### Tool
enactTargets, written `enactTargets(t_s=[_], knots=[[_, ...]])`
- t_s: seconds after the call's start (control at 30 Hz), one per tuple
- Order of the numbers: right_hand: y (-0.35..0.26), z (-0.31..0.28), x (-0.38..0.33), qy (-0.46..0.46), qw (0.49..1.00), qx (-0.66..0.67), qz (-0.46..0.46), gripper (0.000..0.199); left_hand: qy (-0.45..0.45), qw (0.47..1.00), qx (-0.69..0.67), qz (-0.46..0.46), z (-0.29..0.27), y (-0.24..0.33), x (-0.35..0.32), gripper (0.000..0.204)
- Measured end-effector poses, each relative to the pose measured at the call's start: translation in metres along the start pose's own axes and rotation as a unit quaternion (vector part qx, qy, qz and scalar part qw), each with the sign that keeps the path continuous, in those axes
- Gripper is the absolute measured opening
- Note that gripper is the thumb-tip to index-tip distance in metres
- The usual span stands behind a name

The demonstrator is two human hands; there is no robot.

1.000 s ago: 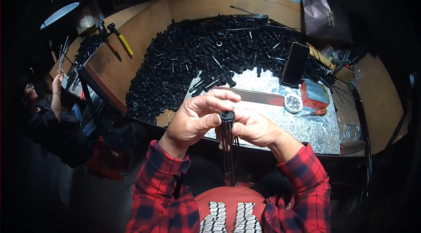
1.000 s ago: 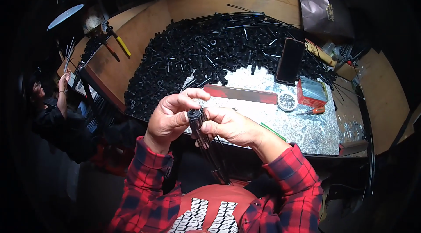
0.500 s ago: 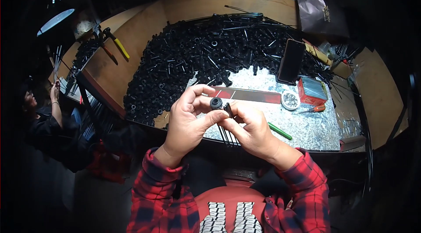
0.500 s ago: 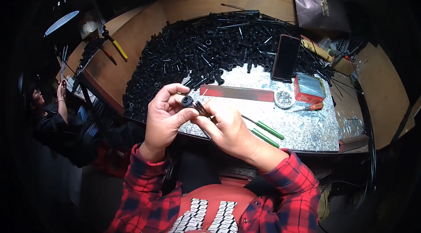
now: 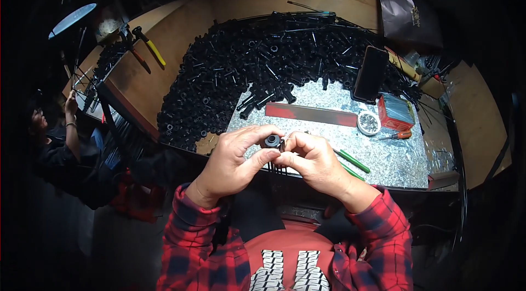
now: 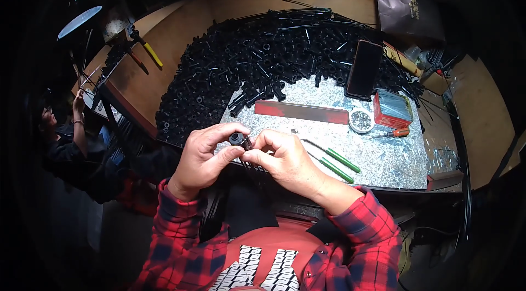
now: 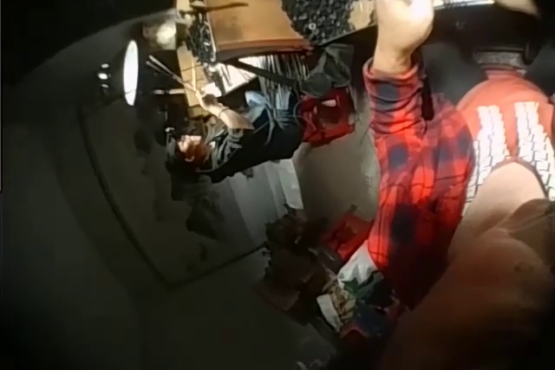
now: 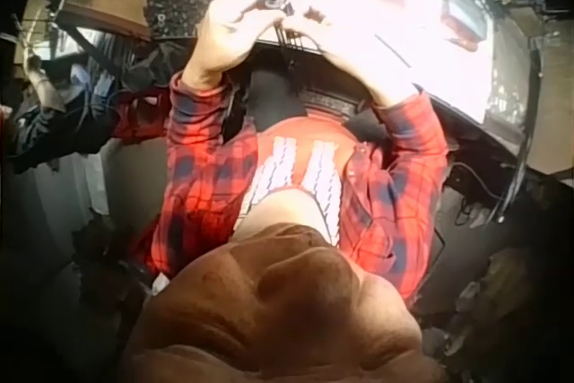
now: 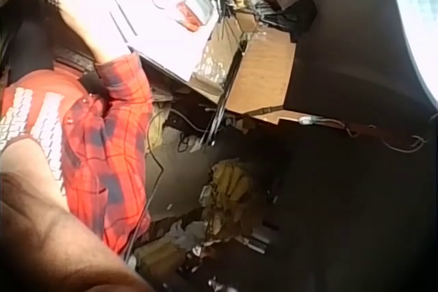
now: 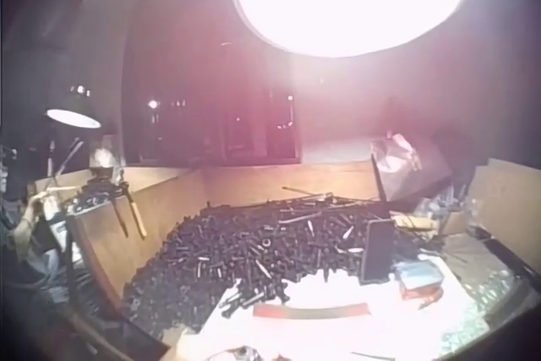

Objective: The worker is assembling wiring bundles by inserting individual wires into connectors and securing components using pliers and a crimping tool.

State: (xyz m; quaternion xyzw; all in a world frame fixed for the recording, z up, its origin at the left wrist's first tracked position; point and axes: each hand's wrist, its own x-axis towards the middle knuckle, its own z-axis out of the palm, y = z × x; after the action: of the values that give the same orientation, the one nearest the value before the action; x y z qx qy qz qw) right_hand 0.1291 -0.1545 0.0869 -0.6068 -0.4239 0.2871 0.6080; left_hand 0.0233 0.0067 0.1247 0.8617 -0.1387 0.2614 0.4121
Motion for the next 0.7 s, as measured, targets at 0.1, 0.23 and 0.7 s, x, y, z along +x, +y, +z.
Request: enactTargets(t_s=[0.1,0.23,0.7], knots=[[0.010,0.006,0.004,0.045,0.999,0.011,-0.005,0.014,0.012,0.998,-0.028,-0.047,0.017,0.002,-0.008,0.026],[0.025,0.020,0.010,0.129,0.965,-0.148,-0.176,0.021,0.126,0.987,0.080,-0.066,0.042,0.007,-0.014,0.022],[0.052,-0.033,-0.042,0.110,0.854,-0.488,-0.142,0.032,0.267,0.960,0.084,0.007,0.059,-0.038,-0.035,0.019]])
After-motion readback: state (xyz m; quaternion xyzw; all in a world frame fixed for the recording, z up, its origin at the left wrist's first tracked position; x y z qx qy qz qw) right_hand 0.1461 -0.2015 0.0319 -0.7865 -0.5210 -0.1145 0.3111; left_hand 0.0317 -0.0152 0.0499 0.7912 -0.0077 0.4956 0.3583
